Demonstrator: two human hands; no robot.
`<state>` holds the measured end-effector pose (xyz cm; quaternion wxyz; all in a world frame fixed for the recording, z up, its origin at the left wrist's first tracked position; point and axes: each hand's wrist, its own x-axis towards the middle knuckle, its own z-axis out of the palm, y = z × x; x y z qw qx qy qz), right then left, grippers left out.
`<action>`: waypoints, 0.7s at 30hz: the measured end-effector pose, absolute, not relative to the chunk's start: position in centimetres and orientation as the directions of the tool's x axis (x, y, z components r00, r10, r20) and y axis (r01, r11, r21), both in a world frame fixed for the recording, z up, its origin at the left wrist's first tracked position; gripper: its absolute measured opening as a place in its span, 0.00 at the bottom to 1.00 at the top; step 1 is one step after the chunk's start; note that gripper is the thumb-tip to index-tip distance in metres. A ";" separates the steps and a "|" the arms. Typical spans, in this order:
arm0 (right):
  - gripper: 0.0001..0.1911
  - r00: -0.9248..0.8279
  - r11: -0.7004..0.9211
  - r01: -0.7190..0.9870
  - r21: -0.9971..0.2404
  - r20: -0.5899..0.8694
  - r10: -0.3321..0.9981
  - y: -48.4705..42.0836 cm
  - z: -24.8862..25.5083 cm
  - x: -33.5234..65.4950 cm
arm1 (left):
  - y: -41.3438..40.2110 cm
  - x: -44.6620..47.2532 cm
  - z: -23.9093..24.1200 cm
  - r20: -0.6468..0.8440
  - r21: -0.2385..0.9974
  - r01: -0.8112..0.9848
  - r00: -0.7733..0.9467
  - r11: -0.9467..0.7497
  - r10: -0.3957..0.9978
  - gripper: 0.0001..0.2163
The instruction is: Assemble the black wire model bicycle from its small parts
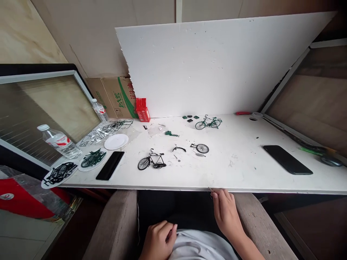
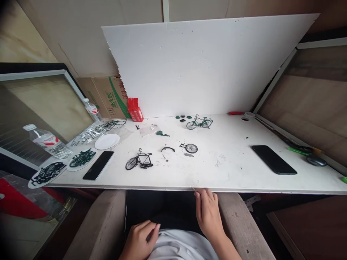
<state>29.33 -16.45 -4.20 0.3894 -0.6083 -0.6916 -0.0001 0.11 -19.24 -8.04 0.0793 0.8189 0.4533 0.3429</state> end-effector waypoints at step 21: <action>0.10 -0.061 0.309 0.639 -0.705 0.353 0.934 -18.0 -5.1 28.6 | -19.0 -1.7 -4.1 0.553 0.557 0.544 0.321 -0.627 0.769 0.08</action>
